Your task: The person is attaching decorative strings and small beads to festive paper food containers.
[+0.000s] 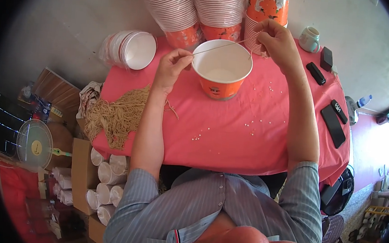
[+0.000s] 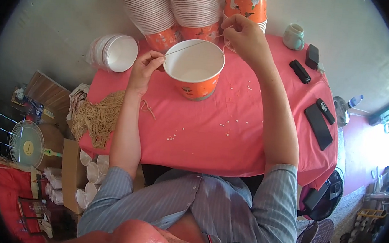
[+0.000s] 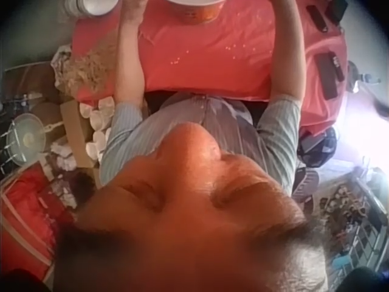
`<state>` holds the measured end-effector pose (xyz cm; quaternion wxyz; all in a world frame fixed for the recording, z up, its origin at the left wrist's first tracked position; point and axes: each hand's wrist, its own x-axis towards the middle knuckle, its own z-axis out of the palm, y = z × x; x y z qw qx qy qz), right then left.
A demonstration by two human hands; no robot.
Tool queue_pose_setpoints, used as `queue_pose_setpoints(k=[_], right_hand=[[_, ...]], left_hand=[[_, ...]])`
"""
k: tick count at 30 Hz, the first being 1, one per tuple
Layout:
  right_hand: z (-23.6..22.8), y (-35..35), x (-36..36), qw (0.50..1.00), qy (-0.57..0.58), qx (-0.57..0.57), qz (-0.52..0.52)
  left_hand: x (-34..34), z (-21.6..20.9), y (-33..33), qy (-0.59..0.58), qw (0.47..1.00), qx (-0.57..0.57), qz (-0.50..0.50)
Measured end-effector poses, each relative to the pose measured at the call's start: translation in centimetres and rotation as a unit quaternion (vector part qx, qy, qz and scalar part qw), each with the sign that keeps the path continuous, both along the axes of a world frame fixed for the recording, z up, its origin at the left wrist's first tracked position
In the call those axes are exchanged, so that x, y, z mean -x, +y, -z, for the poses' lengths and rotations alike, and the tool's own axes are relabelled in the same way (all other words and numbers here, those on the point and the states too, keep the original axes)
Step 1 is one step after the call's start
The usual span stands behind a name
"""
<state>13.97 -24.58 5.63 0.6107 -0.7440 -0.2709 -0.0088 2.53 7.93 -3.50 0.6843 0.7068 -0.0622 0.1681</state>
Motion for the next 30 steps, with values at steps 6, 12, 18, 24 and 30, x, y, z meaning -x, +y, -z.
queue_pose_setpoints(k=[6,12,18,24,30], right_hand=[[0.9,2.5,2.9,0.951,-0.264,0.117,0.11],[4.1,6.1,5.2,0.953,-0.204,0.212,-0.071],[3.9,5.7,4.4,0.957,-0.146,0.212,-0.136],[4.4,6.0,3.9,0.977,-0.119,0.103,-0.145],[4.3,5.9,3.8,0.983,-0.029,0.059,-0.173]], left_hand=[[0.2,-0.1,-1.5,0.007,0.999,0.043,0.03],[0.8,-0.3,-3.2,0.027,0.998,0.015,0.063],[0.8,-0.4,-3.9,0.041,0.997,-0.039,0.06],[0.7,-0.2,-4.4,0.032,0.994,-0.087,0.06],[0.7,-0.2,-3.9,0.017,0.99,-0.122,0.062]])
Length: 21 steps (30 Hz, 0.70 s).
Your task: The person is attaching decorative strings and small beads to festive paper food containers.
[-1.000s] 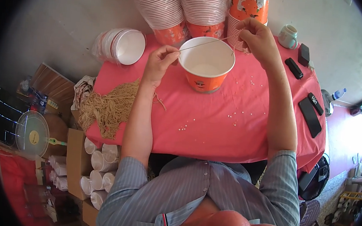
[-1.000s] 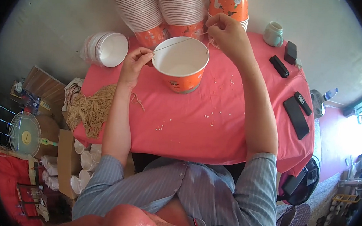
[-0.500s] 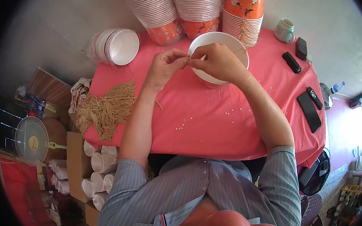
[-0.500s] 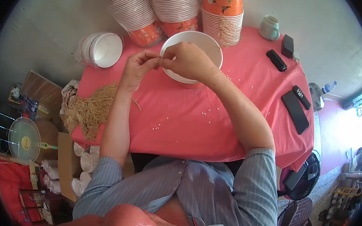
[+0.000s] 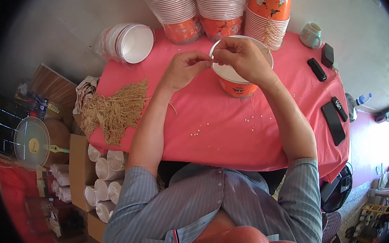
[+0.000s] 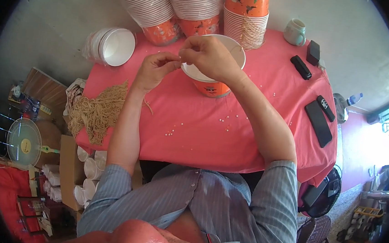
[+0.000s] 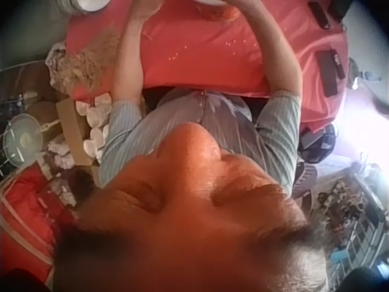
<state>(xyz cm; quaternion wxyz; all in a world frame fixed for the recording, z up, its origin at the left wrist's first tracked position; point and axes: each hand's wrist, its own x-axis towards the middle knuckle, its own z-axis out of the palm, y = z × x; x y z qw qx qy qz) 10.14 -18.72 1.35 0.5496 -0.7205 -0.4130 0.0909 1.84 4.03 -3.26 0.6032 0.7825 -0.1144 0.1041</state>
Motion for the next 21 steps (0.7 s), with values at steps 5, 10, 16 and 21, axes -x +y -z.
queue_pose_setpoints(k=[5,10,16,21], right_hand=[[-2.8,-1.0,1.2,0.999,0.024,0.032,0.018],[-2.7,-1.4,1.4,1.0,0.005,0.028,0.01],[-3.6,-1.8,2.2,0.986,-0.131,0.09,-0.049],[-4.2,-4.5,-0.1,0.957,-0.244,0.159,0.017]], left_hand=[[0.1,0.2,0.7,-0.062,0.996,-0.06,-0.014],[0.9,-0.8,-1.1,-0.206,0.962,-0.178,-0.007],[0.7,0.1,-0.5,-0.188,0.959,-0.212,-0.012],[0.1,0.1,2.8,-0.196,0.975,-0.095,-0.052]])
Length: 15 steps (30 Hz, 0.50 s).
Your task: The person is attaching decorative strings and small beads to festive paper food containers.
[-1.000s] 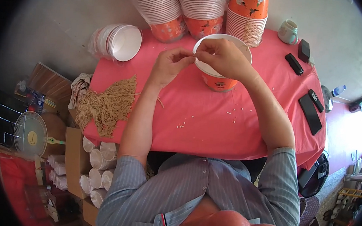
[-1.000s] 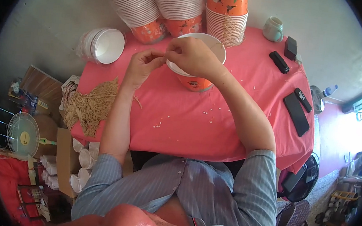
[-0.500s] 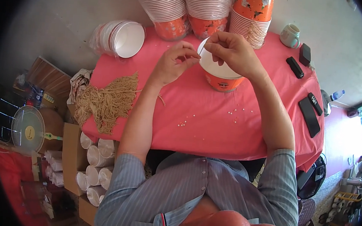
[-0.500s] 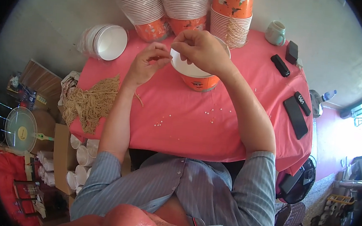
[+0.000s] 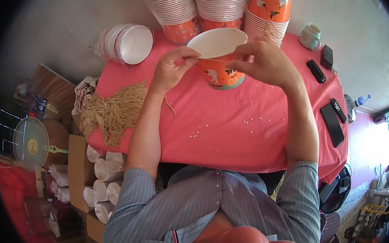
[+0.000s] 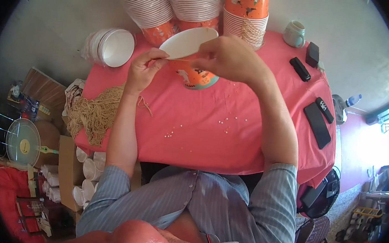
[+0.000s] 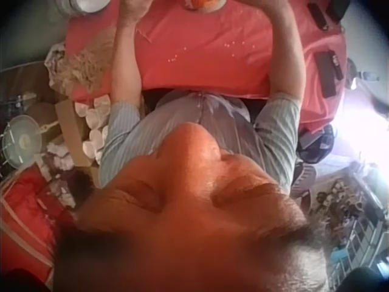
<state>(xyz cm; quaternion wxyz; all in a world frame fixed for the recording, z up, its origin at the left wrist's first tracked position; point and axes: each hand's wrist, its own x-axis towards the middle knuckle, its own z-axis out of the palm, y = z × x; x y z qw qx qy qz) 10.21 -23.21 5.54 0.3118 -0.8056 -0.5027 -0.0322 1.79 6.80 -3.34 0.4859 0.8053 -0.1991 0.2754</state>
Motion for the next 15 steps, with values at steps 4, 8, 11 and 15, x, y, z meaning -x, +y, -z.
queue_pose_setpoints(k=[4,8,11,15], right_hand=[[1.7,-0.8,-3.4,0.995,0.042,-0.009,0.09],[3.0,-0.3,-5.1,0.991,0.092,-0.046,0.089],[3.0,0.4,-4.5,0.988,0.112,-0.056,0.086],[2.2,0.7,-2.7,0.995,0.065,-0.015,0.075]], left_hand=[[0.1,-0.1,1.3,0.024,0.995,0.09,0.038],[0.3,-0.1,2.4,0.038,0.991,0.115,0.058],[-0.2,0.5,3.1,0.07,0.979,0.191,0.034],[-1.1,0.5,3.6,0.066,0.958,0.277,0.03]])
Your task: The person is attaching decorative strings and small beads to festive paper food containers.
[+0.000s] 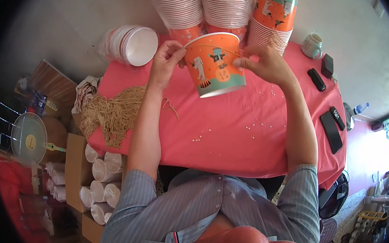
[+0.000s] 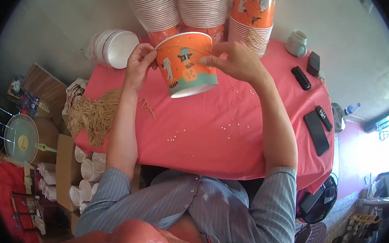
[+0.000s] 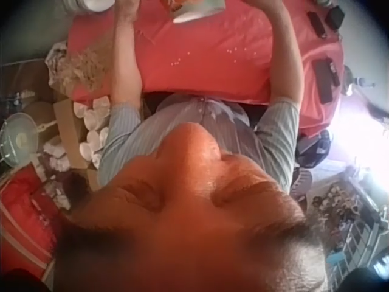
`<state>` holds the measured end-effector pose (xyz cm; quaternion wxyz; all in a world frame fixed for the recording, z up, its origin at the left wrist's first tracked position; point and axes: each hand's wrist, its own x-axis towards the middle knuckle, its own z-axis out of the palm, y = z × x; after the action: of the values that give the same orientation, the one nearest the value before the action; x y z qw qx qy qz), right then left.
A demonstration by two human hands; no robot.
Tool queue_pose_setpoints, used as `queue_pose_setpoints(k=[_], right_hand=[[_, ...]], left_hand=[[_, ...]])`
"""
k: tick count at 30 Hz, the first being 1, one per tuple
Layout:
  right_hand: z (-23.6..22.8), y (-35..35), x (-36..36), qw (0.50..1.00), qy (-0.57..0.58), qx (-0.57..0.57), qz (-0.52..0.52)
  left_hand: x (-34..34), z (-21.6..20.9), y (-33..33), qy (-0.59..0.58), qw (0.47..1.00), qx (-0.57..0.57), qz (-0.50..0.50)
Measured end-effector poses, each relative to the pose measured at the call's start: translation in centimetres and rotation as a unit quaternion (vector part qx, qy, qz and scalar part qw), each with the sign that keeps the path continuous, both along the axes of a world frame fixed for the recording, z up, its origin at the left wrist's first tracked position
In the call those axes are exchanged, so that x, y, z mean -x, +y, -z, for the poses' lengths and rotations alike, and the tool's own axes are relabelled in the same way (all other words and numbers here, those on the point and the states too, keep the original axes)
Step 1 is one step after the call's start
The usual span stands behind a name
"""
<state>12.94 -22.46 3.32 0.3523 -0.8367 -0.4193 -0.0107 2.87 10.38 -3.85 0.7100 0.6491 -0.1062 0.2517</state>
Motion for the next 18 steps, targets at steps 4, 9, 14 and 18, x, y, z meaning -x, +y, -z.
queue_pose_setpoints(k=[4,9,14,18], right_hand=[[-0.4,0.1,1.2,0.994,-0.06,-0.01,-0.096],[-0.4,0.9,2.2,0.989,-0.059,-0.005,-0.133],[0.2,0.5,0.9,0.993,0.021,-0.027,-0.109],[0.1,1.0,1.2,0.995,0.03,0.003,-0.1]], left_hand=[[-0.2,0.0,0.5,0.057,0.997,0.048,-0.016],[-0.4,1.1,1.6,0.108,0.991,0.068,-0.024],[-0.2,0.1,0.3,0.071,0.99,0.124,0.01],[-0.4,1.2,1.7,0.095,0.994,0.055,0.016]])
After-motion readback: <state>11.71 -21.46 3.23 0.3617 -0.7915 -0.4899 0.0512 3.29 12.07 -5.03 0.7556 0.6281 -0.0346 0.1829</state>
